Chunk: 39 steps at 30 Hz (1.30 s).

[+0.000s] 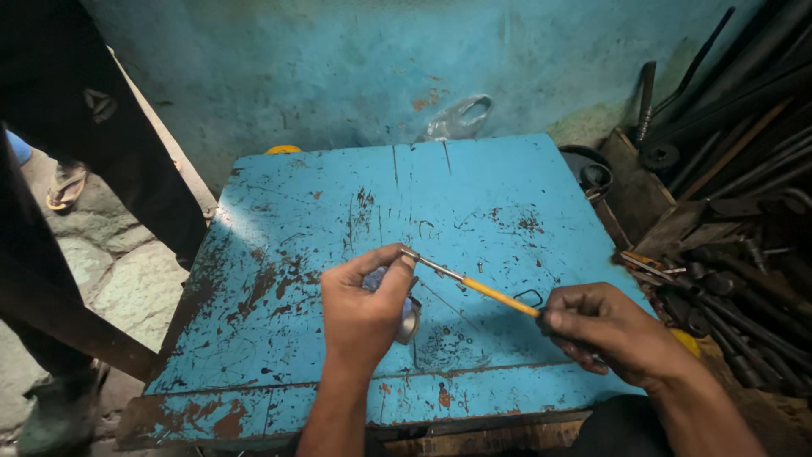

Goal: The person uses a screwdriver and a cloth to clean small metal parts on a blue workbench. They repeatedly wipe and adjust the parts, occasionally picking up and placing down a metal spring.

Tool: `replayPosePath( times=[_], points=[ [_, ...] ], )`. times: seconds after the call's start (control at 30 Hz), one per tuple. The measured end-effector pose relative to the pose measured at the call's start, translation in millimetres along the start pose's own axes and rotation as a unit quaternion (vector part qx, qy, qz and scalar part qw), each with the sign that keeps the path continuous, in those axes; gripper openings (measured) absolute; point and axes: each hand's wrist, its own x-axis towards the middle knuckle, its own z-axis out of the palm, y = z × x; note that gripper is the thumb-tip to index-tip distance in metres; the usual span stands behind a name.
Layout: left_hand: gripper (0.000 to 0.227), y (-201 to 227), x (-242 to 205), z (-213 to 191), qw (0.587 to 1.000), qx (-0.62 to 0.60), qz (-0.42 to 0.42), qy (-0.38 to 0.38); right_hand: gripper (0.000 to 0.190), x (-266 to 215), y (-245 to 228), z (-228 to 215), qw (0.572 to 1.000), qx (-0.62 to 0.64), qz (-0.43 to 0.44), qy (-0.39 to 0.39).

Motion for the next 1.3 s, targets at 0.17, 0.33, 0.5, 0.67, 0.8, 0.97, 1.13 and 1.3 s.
replayPosePath(
  times=[0.17, 0.33, 0.5, 0.67, 0.8, 0.97, 1.13, 1.3],
  points=[
    [0.018, 3, 2, -1, 0.998, 0.039, -0.042, 0.023, 0.031, -12, -28, 31, 0.994, -0.098, -0.007, 0.048],
    [0.018, 1, 5, -3, 0.998, 0.048, -0.011, 0.026, 0.053, -22, -38, 45, 0.984, -0.116, 0.11, 0.078],
    [0.019, 2, 3, 0, 0.997, 0.049, -0.061, 0.027, 0.054, -16, -27, 47, 0.978, -0.12, 0.103, 0.134],
    [0.017, 3, 1, 3, 0.998, 0.056, -0.028, 0.023, 0.032, -19, -23, 33, 0.99, -0.071, 0.047, 0.109],
    [0.017, -1, 3, 4, 0.998, 0.054, -0.028, 0.019, 0.028, -24, -15, 30, 0.996, -0.053, 0.004, 0.065],
    [0.018, 3, 1, 10, 0.99, 0.018, -0.141, 0.026, 0.065, -47, -33, 41, 0.992, -0.094, 0.069, 0.042],
    [0.017, -8, 0, 7, 0.997, 0.07, 0.014, 0.007, 0.049, -65, -64, 49, 0.976, -0.166, 0.083, 0.117],
    [0.022, 3, -5, 0, 0.998, -0.003, -0.041, 0.053, 0.04, -72, -127, 80, 0.942, -0.291, 0.106, 0.131]
  ],
)
